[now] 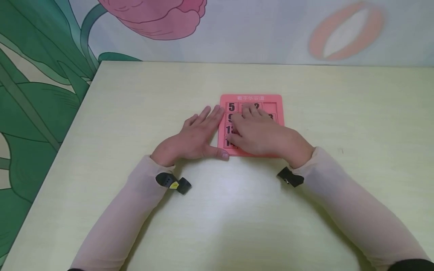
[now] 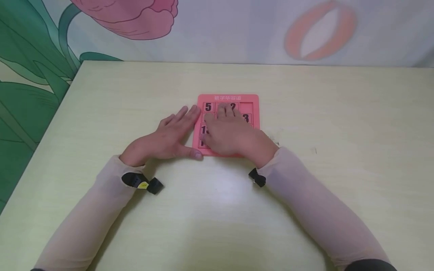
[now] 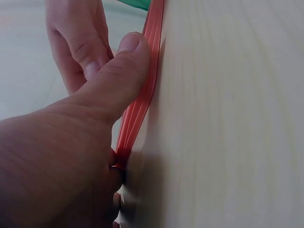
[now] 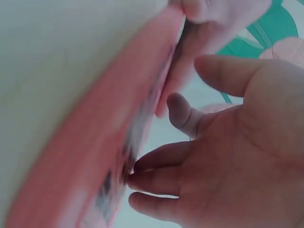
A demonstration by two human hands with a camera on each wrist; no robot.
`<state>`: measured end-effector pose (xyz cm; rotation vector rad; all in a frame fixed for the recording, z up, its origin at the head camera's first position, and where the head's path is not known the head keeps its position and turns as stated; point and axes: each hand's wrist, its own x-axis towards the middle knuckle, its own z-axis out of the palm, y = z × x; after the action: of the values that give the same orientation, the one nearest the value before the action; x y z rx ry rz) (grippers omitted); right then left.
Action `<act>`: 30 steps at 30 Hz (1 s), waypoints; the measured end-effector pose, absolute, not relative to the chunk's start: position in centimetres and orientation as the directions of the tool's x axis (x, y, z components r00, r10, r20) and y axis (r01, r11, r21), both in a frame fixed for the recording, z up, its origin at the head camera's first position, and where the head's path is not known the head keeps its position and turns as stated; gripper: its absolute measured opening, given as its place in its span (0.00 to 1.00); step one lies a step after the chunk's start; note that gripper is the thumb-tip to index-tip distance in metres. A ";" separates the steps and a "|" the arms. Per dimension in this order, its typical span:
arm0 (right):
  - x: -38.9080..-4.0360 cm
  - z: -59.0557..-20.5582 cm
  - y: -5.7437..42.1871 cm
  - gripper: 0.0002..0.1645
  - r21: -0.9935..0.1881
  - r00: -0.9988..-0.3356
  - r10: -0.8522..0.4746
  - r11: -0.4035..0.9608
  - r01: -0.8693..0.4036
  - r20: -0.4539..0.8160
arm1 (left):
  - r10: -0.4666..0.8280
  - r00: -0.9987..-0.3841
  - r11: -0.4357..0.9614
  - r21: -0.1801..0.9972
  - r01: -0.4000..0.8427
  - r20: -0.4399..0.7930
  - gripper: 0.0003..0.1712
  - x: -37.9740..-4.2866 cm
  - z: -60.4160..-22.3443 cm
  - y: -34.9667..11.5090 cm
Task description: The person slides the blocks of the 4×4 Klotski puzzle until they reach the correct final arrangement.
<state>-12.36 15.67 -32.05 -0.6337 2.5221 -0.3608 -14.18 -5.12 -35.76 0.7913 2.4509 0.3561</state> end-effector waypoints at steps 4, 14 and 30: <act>-12.8 -31.5 16.5 0.27 -0.374 -0.773 -0.473 0.868 -0.327 -0.422 | 0.600 -0.690 0.794 0.408 0.451 -0.406 0.72 -14.1 -35.9 -5.5; -11.3 -29.2 21.9 0.10 -0.484 -0.702 -0.483 0.847 -0.222 -0.523 | 0.608 -0.689 0.787 0.411 0.459 -0.395 0.73 -14.1 -35.6 -5.3; -10.1 -32.0 21.7 0.06 -0.360 -0.753 -0.502 0.857 -0.368 -0.426 | 0.606 -0.681 0.790 0.416 0.451 -0.412 0.72 -14.1 -35.4 -5.2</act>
<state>-10.06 21.68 -32.04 -0.6345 2.5091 -0.3456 -14.09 -5.22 -35.43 0.7848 2.4370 0.3809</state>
